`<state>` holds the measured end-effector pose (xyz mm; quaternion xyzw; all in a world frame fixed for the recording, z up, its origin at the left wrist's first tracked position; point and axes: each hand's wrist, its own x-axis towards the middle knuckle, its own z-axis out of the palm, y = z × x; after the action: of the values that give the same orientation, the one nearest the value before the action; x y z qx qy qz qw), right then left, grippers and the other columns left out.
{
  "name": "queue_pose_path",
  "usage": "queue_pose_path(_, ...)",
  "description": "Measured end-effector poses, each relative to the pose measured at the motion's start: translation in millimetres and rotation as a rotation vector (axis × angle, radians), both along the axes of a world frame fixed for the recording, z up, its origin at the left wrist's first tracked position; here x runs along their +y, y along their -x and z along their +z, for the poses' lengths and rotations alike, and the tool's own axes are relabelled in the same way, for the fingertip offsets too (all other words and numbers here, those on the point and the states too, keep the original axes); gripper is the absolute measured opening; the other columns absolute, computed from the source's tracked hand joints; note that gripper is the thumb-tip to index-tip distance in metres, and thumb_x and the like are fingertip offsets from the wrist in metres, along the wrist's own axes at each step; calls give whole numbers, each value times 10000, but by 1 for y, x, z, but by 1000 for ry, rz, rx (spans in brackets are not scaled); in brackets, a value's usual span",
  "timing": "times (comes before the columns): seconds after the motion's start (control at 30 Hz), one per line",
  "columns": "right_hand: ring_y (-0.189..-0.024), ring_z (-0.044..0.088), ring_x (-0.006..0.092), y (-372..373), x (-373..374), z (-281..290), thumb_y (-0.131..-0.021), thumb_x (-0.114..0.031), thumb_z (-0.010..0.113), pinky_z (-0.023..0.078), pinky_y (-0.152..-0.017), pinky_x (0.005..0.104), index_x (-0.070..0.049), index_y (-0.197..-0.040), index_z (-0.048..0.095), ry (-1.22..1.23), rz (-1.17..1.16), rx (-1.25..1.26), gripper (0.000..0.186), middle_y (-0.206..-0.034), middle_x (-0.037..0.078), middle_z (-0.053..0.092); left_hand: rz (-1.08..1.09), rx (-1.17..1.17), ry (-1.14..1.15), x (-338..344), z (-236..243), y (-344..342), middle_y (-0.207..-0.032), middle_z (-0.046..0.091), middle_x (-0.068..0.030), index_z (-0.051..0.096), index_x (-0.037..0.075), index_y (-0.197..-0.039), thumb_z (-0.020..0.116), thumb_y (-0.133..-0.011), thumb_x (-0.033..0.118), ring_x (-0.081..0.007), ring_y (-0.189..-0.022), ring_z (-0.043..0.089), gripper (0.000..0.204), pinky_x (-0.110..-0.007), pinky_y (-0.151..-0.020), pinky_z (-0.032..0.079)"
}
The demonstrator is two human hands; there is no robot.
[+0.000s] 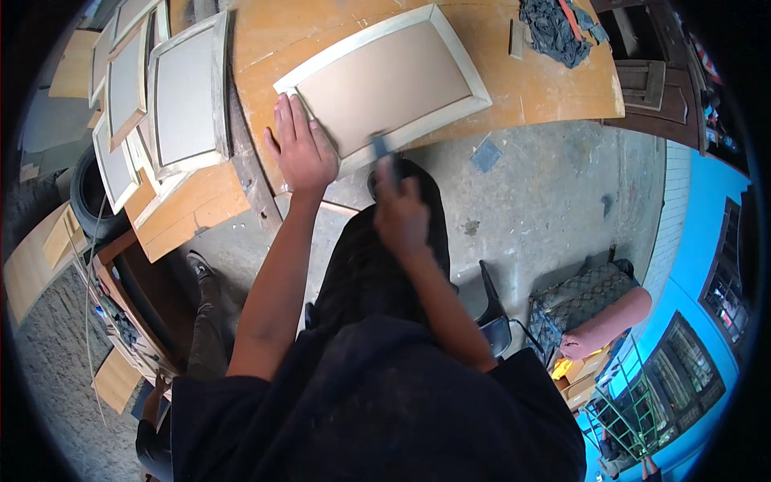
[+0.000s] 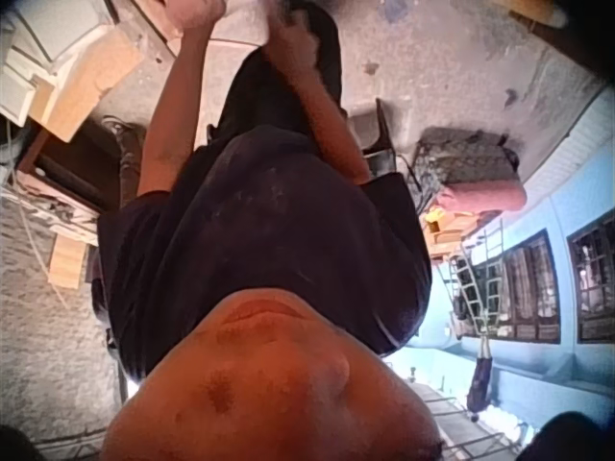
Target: Sand the edges of a wooden frame assembly.
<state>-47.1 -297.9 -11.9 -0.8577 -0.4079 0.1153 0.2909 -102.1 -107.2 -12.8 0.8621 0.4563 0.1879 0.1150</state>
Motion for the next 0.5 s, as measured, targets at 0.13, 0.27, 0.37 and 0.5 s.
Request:
queue_pose_path(0.13, -634, 575, 317, -1, 4, 30, -897, -100, 620, 506, -538, 436, -193, -1467, 502, -34, 109, 171, 589, -800, 154, 542, 21, 3, -24, 4, 1, 8, -1598, 315, -174, 346, 33, -1525, 399, -982, 234, -339, -1477, 297, 581, -588, -1179, 122)
queue_pose_path(0.27, -724, 610, 260, -90, -25, 59, -961, -48, 573, 500, -690, 388, -41, -1387, 573, -328, 20, 243, 427, -878, 161, 645, 16, 6, -3, 5, -1, 3, -1597, 315, -171, 355, 30, -1518, 395, -992, 246, -329, -1479, 294, 570, -589, -1183, 119)
queue_pose_path(0.37, -605, 499, 104, -146, -53, 62, -1026, -101, 519, 448, -552, 275, -53, -1432, 528, -454, -212, 138, 409, -997, 79, 676, 19, -4, 23, 9, 0, 4, -1595, 323, -160, 358, 31, -1516, 402, -1001, 269, -325, -1479, 295, 570, -589, -1184, 119)
queue_pose_path(0.5, -509, 354, 14, -163, -68, 81, -1032, -139, 540, 320, -430, 211, -103, -1484, 477, -592, -566, 540, 458, -759, -43, 480, -84, 117, -122, -12, 33, -6, -1547, 414, -123, 489, 86, -1443, 554, -959, 300, -308, -1467, 318, 533, -564, -1188, 149)
